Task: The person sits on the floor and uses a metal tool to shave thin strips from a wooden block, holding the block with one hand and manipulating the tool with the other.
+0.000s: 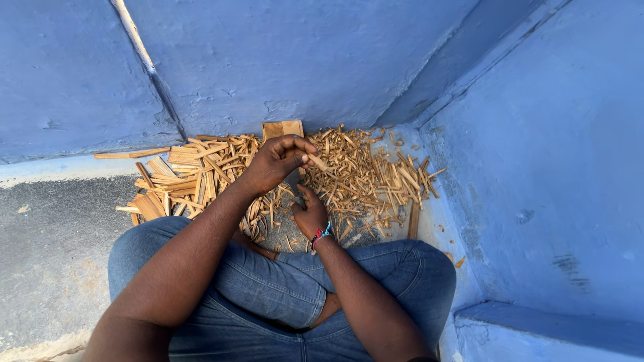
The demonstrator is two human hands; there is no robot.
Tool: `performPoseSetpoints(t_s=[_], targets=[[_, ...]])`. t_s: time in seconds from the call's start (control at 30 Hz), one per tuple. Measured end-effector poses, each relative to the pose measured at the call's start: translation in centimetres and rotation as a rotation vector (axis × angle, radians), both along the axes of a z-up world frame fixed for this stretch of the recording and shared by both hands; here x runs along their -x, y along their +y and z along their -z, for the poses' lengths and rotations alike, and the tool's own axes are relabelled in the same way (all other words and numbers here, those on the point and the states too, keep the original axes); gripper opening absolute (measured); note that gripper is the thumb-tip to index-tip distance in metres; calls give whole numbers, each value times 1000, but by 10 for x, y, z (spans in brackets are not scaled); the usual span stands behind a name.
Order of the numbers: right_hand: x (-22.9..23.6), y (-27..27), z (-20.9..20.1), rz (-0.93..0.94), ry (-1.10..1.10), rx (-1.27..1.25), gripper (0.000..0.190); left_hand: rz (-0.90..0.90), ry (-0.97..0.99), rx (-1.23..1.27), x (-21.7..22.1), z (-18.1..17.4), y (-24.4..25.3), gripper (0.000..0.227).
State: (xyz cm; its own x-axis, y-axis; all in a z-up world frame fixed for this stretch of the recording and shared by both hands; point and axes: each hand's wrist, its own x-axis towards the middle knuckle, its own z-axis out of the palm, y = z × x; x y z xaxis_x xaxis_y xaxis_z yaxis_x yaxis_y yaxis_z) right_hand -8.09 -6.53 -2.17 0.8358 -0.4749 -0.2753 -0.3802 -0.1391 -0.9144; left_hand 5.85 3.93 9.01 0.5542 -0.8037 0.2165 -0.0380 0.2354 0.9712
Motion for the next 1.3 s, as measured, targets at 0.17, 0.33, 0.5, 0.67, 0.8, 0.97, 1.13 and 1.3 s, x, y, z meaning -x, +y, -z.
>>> performPoseSetpoints(t_s=[0.17,0.33,0.5,0.67,0.8,0.97,1.13,1.3], targets=[[-3,-8,28,-28,-77,221,55,-67,-196,-360,11,32,-8,18],[-18,-29,104,-210,69,548,39,-130,-634,-388,44,74,-37,16],[-29,-23,160,-168,-399,1046,61,-100,-764,-533,78,62,-89,16],[-19,-23,159,-117,-204,735,58,-131,-607,-407,86,19,-164,32],[-25,-27,120,-15,-50,330,56,-207,-726,-343,70,-2,-160,54],[-25,-21,87,23,96,-31,54,-225,-791,-852,2,5,-61,40],[-19,-27,88,-71,55,-45,45,-469,-621,-1129,-113,50,88,28],[-20,-25,86,-50,26,-144,48,-728,-571,-1236,-159,116,209,30]])
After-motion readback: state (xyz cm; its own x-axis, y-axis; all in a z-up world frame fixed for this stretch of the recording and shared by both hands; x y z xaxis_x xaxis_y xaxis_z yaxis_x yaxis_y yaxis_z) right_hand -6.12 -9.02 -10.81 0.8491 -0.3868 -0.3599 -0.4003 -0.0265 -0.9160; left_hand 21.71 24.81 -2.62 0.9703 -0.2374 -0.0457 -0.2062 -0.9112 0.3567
